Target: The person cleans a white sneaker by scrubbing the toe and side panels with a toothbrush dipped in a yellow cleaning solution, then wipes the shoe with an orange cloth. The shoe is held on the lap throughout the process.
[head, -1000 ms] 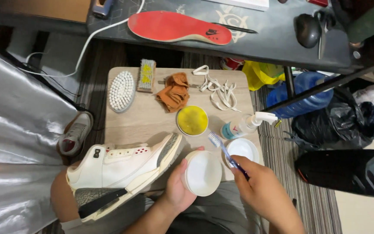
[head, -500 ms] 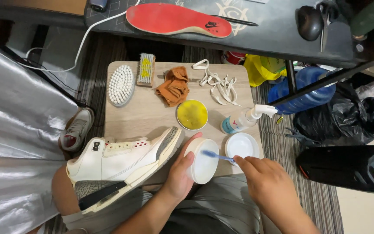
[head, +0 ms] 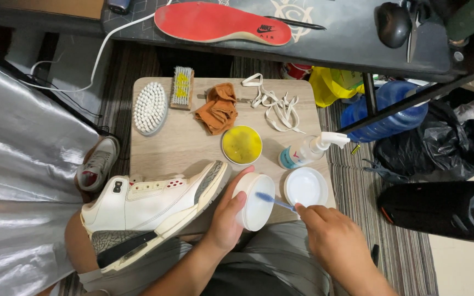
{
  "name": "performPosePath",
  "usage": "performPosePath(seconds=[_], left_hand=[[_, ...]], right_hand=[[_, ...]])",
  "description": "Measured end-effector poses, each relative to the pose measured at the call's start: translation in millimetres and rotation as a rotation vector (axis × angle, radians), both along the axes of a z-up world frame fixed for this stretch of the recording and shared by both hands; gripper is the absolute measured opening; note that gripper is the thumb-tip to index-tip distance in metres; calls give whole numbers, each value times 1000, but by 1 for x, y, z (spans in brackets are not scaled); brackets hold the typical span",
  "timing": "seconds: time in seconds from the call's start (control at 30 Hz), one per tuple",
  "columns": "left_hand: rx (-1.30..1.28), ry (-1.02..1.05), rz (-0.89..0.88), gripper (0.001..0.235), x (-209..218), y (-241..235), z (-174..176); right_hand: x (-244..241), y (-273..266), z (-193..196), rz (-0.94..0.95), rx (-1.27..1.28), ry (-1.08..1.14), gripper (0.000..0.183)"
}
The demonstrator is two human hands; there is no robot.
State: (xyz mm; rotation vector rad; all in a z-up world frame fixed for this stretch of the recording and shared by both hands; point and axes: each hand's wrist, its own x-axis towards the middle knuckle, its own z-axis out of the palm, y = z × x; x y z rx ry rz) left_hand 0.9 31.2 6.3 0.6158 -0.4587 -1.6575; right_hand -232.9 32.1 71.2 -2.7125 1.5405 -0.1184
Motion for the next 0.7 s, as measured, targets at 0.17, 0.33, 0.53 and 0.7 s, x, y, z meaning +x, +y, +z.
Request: performPosePath(seconds=[0.17,0.33,0.53,0.7], left_hand=[[-49,-32,-7,69,1,-1,0],[-68,-68,-12,68,1,-2,0],[-103,-246,12,66,1,-3,3],[-129,-243,15,68,3,-4,6]], right_hand=[[-8,6,-10,-29,72,-5,52],[-8,9,0,-78,169,5,46],[-9,3,10,-51,320,-284,28],[-3,-10,29,-467,705,-445,30]])
